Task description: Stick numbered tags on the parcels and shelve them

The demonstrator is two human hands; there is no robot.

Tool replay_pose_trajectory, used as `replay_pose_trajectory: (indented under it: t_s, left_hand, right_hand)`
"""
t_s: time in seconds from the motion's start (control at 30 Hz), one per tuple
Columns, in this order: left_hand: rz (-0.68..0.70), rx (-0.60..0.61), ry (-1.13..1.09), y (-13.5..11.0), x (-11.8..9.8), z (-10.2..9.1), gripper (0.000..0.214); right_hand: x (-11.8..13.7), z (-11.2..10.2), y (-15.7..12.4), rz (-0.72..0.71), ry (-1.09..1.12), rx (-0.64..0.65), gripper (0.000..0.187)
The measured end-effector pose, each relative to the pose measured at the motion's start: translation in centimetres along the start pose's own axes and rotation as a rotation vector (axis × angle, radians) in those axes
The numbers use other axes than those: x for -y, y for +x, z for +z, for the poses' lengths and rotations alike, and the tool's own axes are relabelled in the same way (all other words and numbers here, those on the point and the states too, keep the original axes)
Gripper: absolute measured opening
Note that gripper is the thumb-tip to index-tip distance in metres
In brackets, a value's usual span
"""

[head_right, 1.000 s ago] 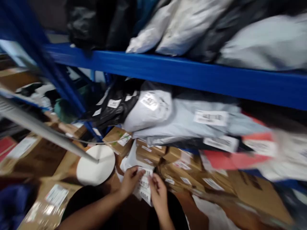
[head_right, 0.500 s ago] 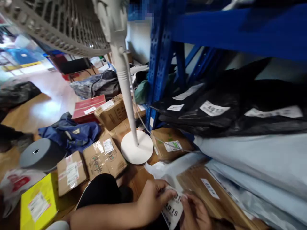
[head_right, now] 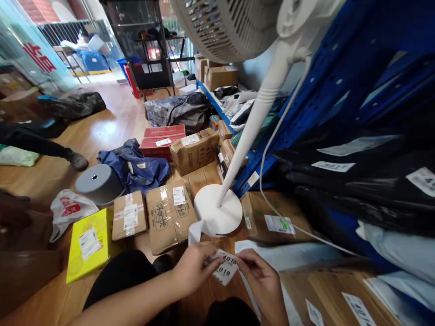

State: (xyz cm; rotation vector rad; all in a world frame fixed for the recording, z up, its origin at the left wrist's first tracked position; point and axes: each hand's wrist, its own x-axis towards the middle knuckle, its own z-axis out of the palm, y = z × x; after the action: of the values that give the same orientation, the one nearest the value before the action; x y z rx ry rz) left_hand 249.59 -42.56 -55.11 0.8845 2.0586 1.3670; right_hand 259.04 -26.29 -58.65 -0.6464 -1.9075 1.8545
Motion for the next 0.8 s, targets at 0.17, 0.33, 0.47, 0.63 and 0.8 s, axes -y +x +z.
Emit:
replay_pose_trajectory:
  t_s: [0.17,0.33,0.47,0.63,0.8]
  left_hand:
    - [-0.216,-0.013,-0.432,0.5,0.7,0.1,0.029]
    - [-0.350,-0.074,-0.838,1.7,-0.5,1.6,0.045]
    - [-0.479,-0.171,-1.057,1.5,0.3,0.6,0.053]
    - [-0.525,-0.166,-1.146,0.6,2.0,-2.1,0.056]
    - [-0.460,-0.089,-1.187,-0.3,2.8,-3.7,0.048]
  right_hand:
    - [0.9,1.2,-0.2,0.027,-0.108,-0.069,0.022]
    - [2.0,1.8,0.7,0.170,-0.058,-0.126,0.029]
    - [3.0,3.0,1.8,0.005,-0.220,-0.051,0.020]
    - [3.6,5.9,2.7,-0.158,-0.330,0.080,0.013]
    - [3.7,7.5,3.4,-0.157,-0.246,0.170,0.012]
